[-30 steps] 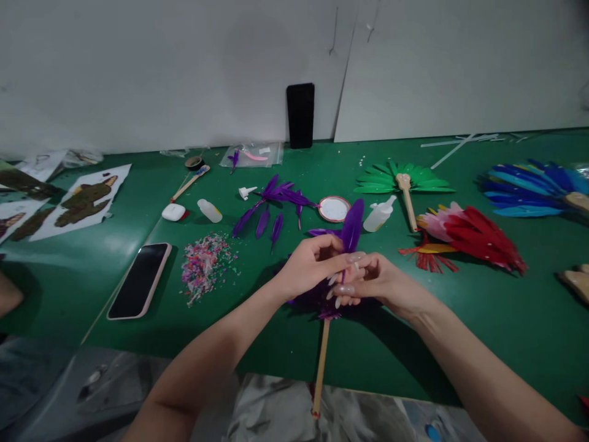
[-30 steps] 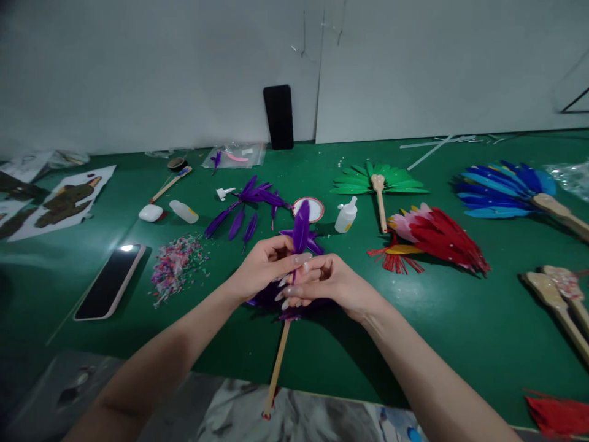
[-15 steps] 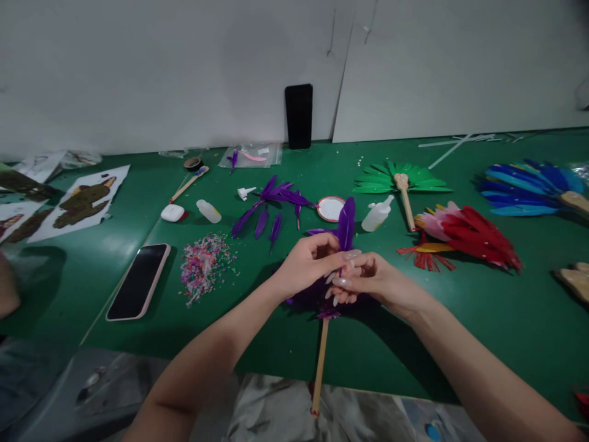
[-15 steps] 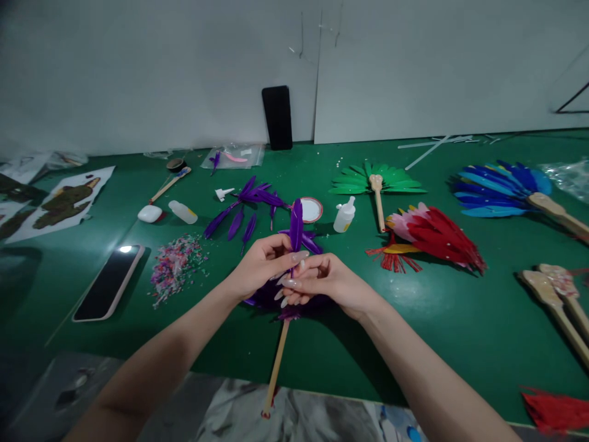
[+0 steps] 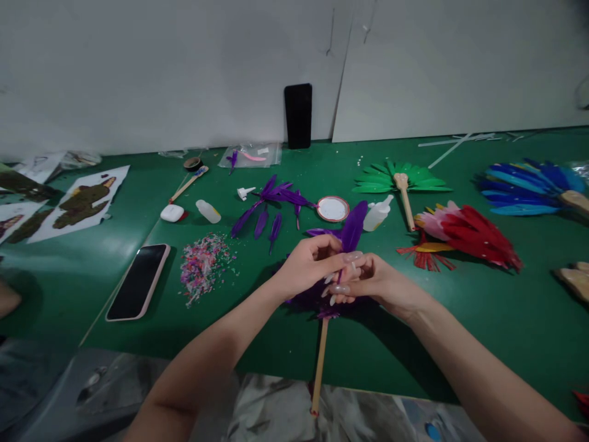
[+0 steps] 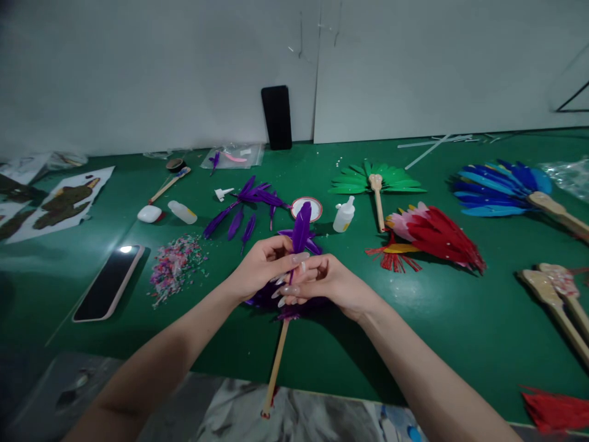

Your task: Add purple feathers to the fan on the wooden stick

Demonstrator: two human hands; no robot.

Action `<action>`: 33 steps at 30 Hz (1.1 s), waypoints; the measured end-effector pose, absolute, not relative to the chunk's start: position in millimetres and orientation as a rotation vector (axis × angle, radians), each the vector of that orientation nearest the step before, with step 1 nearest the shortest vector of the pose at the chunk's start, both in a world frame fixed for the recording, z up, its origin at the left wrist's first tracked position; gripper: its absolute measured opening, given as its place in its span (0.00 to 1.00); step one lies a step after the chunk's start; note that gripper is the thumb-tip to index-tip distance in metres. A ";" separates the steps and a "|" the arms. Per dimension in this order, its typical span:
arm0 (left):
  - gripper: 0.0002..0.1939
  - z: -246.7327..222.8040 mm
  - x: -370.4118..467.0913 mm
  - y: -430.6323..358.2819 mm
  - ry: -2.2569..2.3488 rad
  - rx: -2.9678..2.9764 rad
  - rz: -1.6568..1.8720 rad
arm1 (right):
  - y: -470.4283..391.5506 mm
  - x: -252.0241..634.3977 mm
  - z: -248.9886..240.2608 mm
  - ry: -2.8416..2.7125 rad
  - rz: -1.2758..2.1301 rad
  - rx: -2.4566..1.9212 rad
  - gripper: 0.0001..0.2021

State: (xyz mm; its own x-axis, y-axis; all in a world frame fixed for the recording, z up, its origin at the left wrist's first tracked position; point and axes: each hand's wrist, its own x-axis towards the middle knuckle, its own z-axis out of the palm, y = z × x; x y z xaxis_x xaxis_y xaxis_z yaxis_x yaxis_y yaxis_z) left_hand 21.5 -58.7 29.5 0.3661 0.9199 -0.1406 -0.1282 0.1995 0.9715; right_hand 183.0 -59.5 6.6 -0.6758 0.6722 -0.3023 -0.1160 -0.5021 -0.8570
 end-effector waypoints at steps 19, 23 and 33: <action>0.18 31.5 20.0 -57.7 0.933 1.191 0.912 | -56.8 184.3 10.2 -1.165 2.262 -0.786 0.07; 0.17 30.5 20.0 -57.8 0.927 1.176 0.916 | -56.7 184.2 9.3 -1.164 2.260 -0.778 0.07; 0.18 31.0 21.9 -56.9 1.015 1.128 0.987 | -56.1 182.4 7.8 -1.165 2.167 -0.889 0.10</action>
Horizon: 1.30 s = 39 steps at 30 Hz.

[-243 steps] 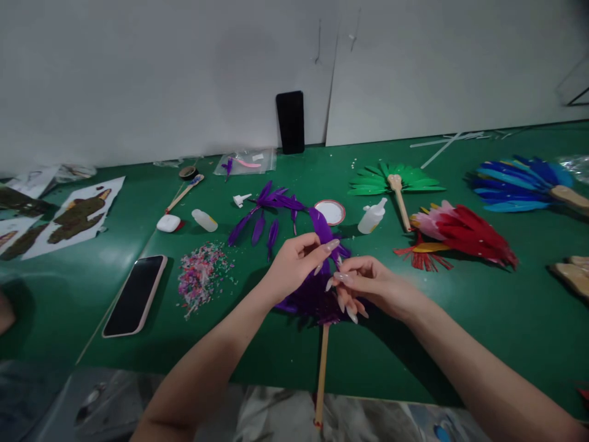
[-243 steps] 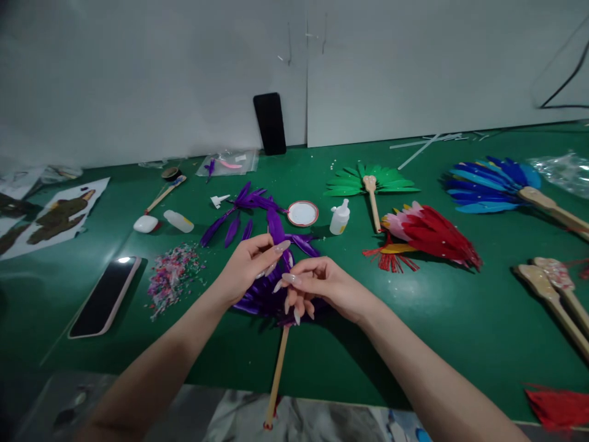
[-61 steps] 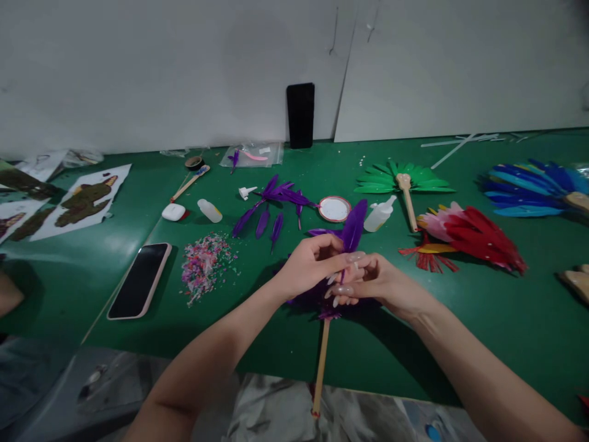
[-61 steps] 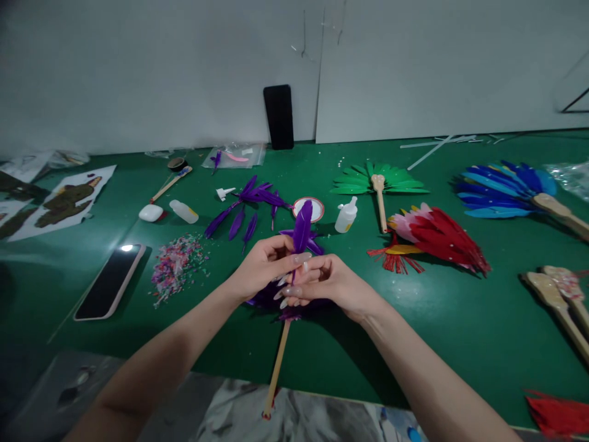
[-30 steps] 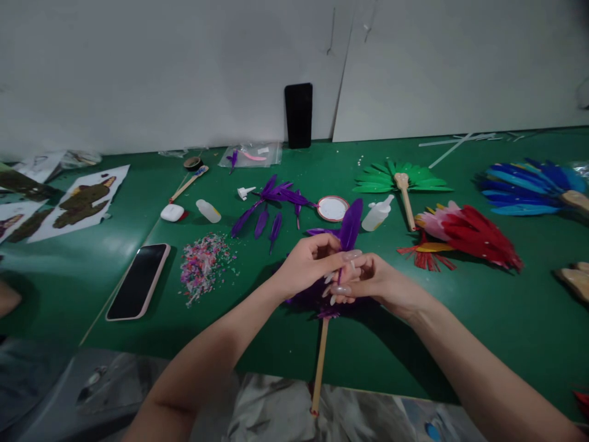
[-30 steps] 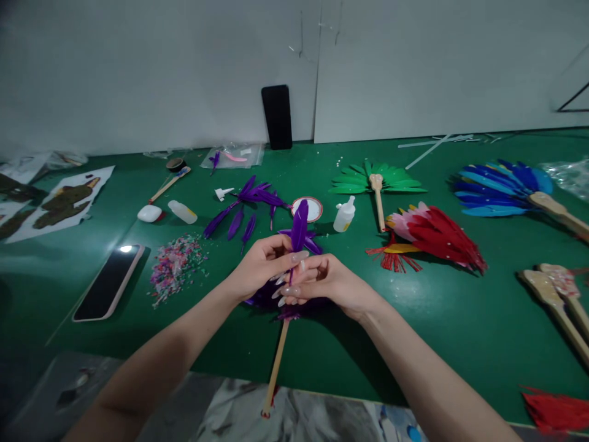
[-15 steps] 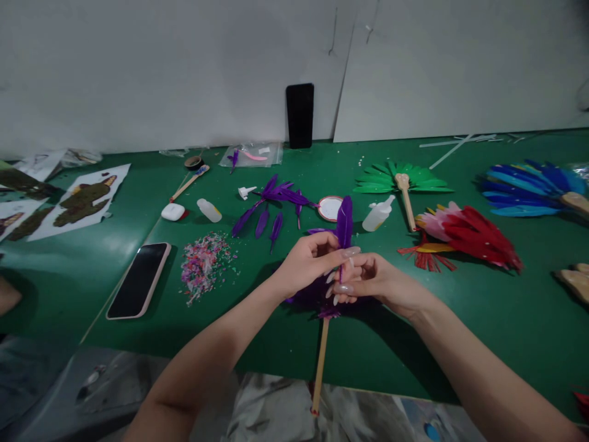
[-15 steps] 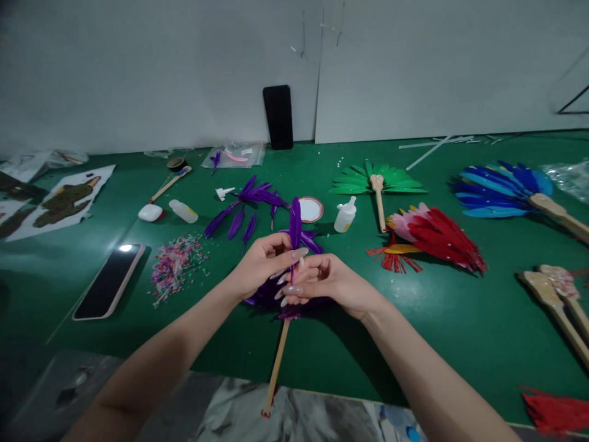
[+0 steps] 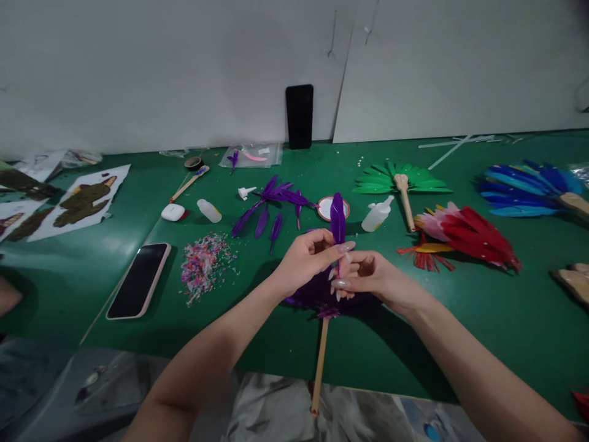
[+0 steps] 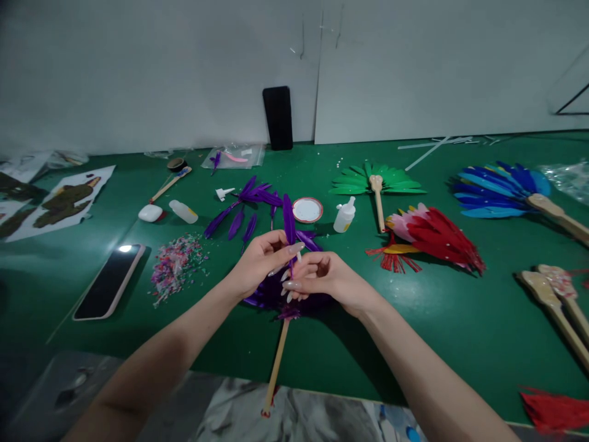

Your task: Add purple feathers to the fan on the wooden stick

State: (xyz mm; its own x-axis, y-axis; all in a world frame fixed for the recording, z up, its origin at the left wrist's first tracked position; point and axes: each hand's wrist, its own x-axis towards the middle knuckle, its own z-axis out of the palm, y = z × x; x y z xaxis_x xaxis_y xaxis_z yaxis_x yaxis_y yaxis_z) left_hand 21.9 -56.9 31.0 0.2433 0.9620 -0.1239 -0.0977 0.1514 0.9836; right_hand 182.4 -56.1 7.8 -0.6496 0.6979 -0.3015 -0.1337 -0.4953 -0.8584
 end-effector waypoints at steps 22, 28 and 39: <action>0.15 22.9 15.4 -48.5 0.985 0.898 1.156 | -57.5 178.5 3.0 -1.097 2.111 -0.806 0.10; 0.15 16.1 10.7 -43.8 1.014 0.892 1.191 | -57.1 183.3 4.4 -1.144 2.120 -0.772 0.08; 0.16 19.6 5.7 -42.5 1.121 1.030 1.242 | -77.9 147.9 69.0 -1.695 1.988 -0.828 0.09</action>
State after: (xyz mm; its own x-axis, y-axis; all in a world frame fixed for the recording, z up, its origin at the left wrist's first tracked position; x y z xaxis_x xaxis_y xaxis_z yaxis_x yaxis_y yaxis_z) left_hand 5.7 -42.5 19.6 -0.0037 0.9976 -0.0685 -0.1695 0.0668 0.9833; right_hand 147.9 -77.9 69.0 -0.7455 0.6419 -0.1794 0.0757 -0.1859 -0.9796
